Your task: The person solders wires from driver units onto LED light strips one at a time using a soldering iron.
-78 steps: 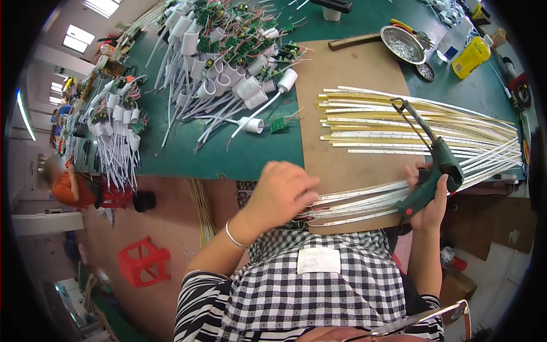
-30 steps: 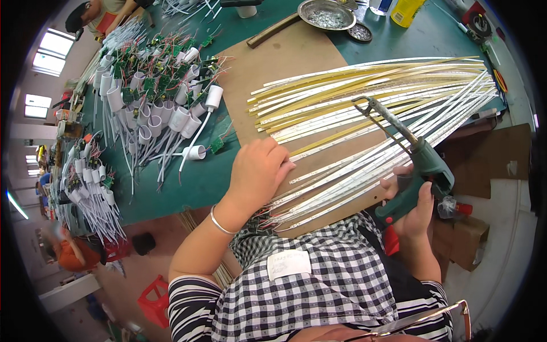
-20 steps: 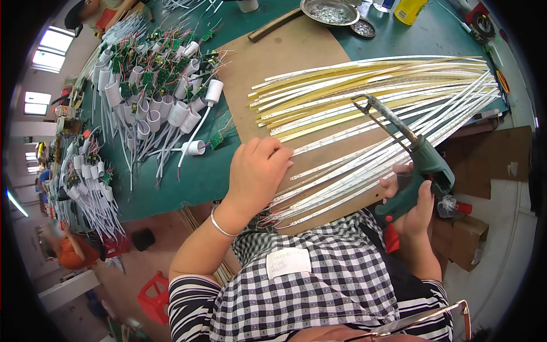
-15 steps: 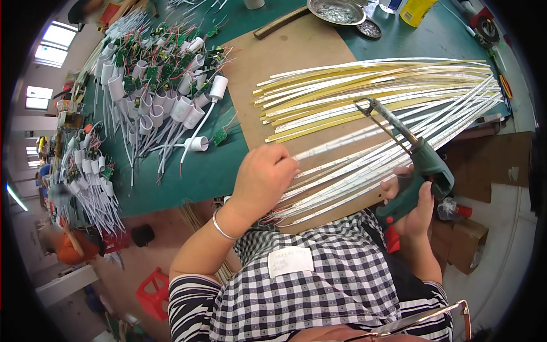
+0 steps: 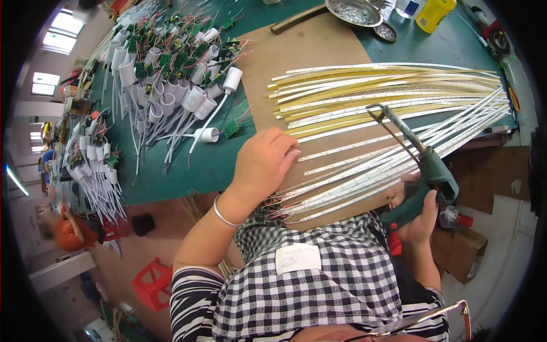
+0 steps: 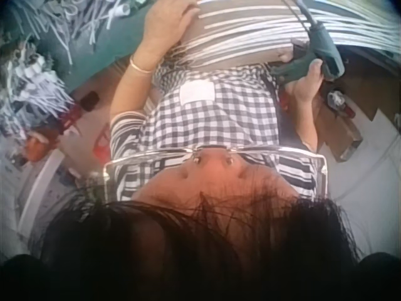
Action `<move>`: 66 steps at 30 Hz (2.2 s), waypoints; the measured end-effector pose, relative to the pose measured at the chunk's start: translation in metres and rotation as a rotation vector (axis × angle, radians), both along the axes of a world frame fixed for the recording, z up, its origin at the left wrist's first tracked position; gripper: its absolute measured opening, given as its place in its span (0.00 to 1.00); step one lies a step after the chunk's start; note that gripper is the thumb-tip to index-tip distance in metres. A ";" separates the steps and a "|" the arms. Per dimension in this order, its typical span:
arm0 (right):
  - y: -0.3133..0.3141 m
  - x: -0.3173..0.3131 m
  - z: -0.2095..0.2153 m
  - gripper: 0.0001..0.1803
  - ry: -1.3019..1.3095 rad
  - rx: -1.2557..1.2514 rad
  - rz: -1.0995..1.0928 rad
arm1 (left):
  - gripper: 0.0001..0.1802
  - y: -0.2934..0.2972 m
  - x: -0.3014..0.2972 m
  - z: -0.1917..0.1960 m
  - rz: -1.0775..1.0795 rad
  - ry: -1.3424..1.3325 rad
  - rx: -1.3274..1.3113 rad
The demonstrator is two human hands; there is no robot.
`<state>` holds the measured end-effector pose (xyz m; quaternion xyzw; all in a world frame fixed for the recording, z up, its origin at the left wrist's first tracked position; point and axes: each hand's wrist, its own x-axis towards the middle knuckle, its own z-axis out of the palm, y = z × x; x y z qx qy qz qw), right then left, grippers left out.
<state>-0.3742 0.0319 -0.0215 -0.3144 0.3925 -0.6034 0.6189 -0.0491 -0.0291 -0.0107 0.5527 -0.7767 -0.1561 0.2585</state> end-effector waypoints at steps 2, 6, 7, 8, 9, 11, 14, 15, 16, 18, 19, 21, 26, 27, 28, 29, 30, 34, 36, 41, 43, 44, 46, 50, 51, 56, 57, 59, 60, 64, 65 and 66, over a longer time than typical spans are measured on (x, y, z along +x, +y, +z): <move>0.001 -0.001 -0.001 0.31 0.018 -0.015 0.013 | 0.07 0.001 0.003 0.000 0.005 -0.003 -0.059; 0.002 0.001 -0.003 0.31 0.001 -0.017 0.021 | 0.06 -0.002 0.036 0.011 0.197 -0.133 -0.214; 0.001 0.002 -0.004 0.31 -0.042 -0.002 0.001 | 0.08 -0.005 0.047 0.013 0.252 -0.111 -0.280; 0.000 0.003 -0.005 0.32 -0.011 0.000 0.007 | 0.10 -0.008 0.054 0.014 0.283 -0.133 -0.269; -0.001 0.003 -0.006 0.32 0.010 0.001 0.011 | 0.11 -0.010 0.060 0.013 0.314 -0.147 -0.266; -0.001 0.005 -0.008 0.32 0.038 0.001 0.007 | 0.17 -0.011 0.065 0.008 0.369 -0.209 -0.143; 0.000 0.010 -0.009 0.32 0.033 -0.032 0.030 | 0.21 -0.013 0.059 -0.005 0.283 -0.313 -0.282; 0.001 0.010 -0.008 0.32 0.042 -0.030 0.039 | 0.22 -0.015 0.058 -0.009 0.303 -0.323 -0.294; 0.002 0.011 -0.007 0.32 0.043 -0.035 0.050 | 0.22 -0.016 0.057 -0.012 0.325 -0.309 -0.302; 0.003 0.011 -0.004 0.32 0.059 -0.024 0.052 | 0.20 -0.019 0.058 -0.016 0.360 -0.276 -0.311; 0.004 0.012 -0.003 0.32 0.074 -0.007 0.044 | 0.18 -0.020 0.059 -0.017 0.342 -0.291 -0.332; 0.005 0.014 -0.002 0.32 0.090 0.002 0.041 | 0.16 -0.020 0.060 -0.018 0.329 -0.318 -0.359; 0.006 0.015 -0.004 0.32 0.059 0.002 0.078 | 0.10 -0.024 0.059 -0.023 0.318 -0.239 -0.405; 0.007 0.015 -0.004 0.32 0.063 0.002 0.084 | 0.09 -0.025 0.059 -0.024 0.323 -0.215 -0.388; 0.007 0.014 -0.004 0.32 0.059 0.004 0.083 | 0.08 -0.025 0.059 -0.024 0.323 -0.193 -0.378; 0.007 0.014 -0.004 0.32 0.038 0.003 0.079 | 0.07 -0.024 0.059 -0.023 0.329 -0.168 -0.361; 0.008 0.014 -0.003 0.32 0.049 0.008 0.079 | 0.06 -0.023 0.058 -0.021 0.327 -0.142 -0.351; 0.007 0.013 -0.001 0.32 0.048 0.017 0.094 | 0.04 -0.006 0.047 -0.003 0.273 0.010 -0.219; 0.008 0.011 -0.001 0.32 0.055 0.024 0.111 | 0.03 0.010 0.034 0.008 0.198 0.085 -0.163; 0.021 -0.004 -0.003 0.35 0.115 0.092 0.232 | 0.02 0.037 0.004 0.019 -0.027 0.048 0.103; 0.031 -0.009 -0.004 0.36 0.129 0.147 0.267 | 0.02 0.039 -0.002 0.016 -0.036 0.006 0.085; 0.037 -0.010 -0.004 0.36 0.208 0.142 0.282 | 0.02 0.038 -0.003 0.014 -0.029 0.003 0.081; 0.042 -0.017 -0.002 0.35 0.344 0.094 0.381 | 0.03 0.039 -0.005 0.012 -0.015 0.006 0.079; 0.047 -0.023 -0.001 0.41 0.665 0.012 0.453 | 0.04 0.039 -0.009 0.008 0.022 -0.002 0.031; 0.045 -0.024 -0.003 0.41 0.751 -0.091 0.448 | 0.04 0.039 -0.011 0.007 0.031 0.003 0.024; 0.044 -0.027 -0.013 0.39 0.853 -0.196 0.533 | 0.05 0.039 -0.018 0.005 0.063 -0.010 0.012; 0.045 -0.027 -0.014 0.39 0.865 -0.227 0.515 | 0.05 0.040 -0.019 0.005 0.071 -0.019 0.015; 0.047 -0.026 -0.015 0.37 0.811 -0.149 0.524 | 0.06 0.041 -0.020 0.004 0.086 -0.027 -0.002; 0.047 -0.025 -0.015 0.34 0.806 -0.130 0.521 | 0.06 0.040 -0.021 0.004 0.094 -0.027 -0.023; 0.047 -0.020 -0.010 0.22 0.876 -0.091 0.511 | 0.07 0.040 -0.021 0.004 0.095 -0.026 0.002; 0.045 -0.019 -0.008 0.22 0.899 -0.092 0.519 | 0.07 0.039 -0.021 0.003 0.095 -0.041 -0.008; 0.044 -0.018 -0.006 0.22 0.901 -0.120 0.504 | 0.07 0.040 -0.022 0.004 0.095 -0.042 -0.013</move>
